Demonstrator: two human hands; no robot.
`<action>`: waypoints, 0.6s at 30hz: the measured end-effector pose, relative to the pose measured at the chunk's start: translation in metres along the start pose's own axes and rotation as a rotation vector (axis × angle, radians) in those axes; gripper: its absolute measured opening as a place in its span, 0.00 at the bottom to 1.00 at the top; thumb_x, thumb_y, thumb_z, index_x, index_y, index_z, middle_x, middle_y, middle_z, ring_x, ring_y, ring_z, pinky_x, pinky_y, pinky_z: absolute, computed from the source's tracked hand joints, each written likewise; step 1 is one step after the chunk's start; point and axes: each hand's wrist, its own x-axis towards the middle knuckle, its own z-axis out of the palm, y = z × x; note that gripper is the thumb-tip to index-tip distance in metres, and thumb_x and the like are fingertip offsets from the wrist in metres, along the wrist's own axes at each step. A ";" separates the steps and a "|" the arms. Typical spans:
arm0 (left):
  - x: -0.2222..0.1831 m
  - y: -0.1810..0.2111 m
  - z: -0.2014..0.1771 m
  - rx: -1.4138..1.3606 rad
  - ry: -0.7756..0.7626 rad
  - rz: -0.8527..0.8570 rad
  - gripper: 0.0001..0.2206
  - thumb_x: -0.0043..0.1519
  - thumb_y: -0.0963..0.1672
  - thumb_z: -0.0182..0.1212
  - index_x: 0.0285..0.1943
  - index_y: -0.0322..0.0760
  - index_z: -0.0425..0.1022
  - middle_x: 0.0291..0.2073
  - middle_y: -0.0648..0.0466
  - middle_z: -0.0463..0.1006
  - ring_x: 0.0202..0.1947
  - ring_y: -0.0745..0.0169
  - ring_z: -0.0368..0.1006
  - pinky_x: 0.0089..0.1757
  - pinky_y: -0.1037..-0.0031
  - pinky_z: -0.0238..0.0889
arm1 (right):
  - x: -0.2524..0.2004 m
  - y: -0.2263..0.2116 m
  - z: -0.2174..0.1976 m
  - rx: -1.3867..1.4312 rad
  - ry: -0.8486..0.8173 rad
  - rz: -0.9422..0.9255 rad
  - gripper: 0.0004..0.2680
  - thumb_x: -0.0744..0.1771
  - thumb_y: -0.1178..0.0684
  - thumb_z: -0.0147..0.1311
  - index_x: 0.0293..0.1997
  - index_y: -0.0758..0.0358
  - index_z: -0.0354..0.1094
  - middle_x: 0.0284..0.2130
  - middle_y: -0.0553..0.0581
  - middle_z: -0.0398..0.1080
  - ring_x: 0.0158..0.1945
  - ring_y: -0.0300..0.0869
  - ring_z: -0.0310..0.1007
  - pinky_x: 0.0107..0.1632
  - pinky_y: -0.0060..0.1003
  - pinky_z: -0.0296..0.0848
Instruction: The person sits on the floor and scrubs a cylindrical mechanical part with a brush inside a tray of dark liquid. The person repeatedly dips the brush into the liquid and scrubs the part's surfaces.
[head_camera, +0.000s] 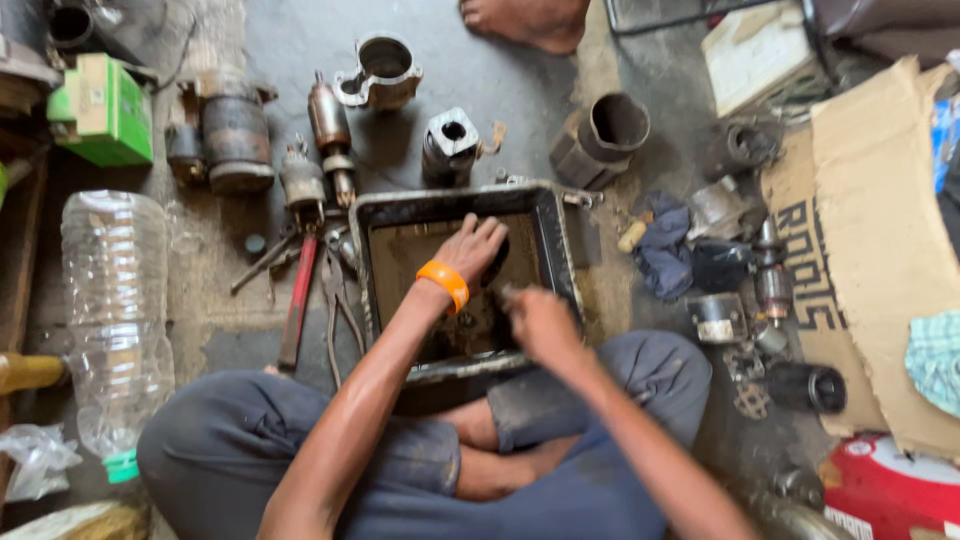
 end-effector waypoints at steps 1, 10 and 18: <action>-0.004 0.002 0.003 0.022 -0.001 0.009 0.34 0.41 0.36 0.71 0.60 0.31 0.64 0.54 0.43 0.68 0.57 0.33 0.63 0.57 0.59 0.64 | -0.002 0.000 -0.001 -0.038 -0.012 0.063 0.10 0.66 0.58 0.49 0.49 0.57 0.76 0.33 0.67 0.74 0.36 0.61 0.77 0.42 0.55 0.75; 0.001 -0.002 -0.021 -0.142 -0.072 -0.078 0.36 0.38 0.34 0.71 0.59 0.33 0.62 0.54 0.46 0.67 0.57 0.34 0.62 0.53 0.59 0.68 | 0.011 0.010 -0.005 -0.101 -0.076 0.036 0.11 0.66 0.58 0.50 0.50 0.56 0.77 0.31 0.66 0.74 0.34 0.59 0.77 0.40 0.54 0.75; -0.003 -0.004 -0.005 -0.205 -0.068 -0.114 0.34 0.40 0.35 0.72 0.58 0.33 0.63 0.53 0.46 0.67 0.57 0.32 0.61 0.50 0.57 0.69 | 0.017 0.004 -0.007 -0.395 -0.109 0.083 0.14 0.65 0.63 0.49 0.53 0.53 0.75 0.40 0.65 0.73 0.36 0.59 0.79 0.40 0.54 0.77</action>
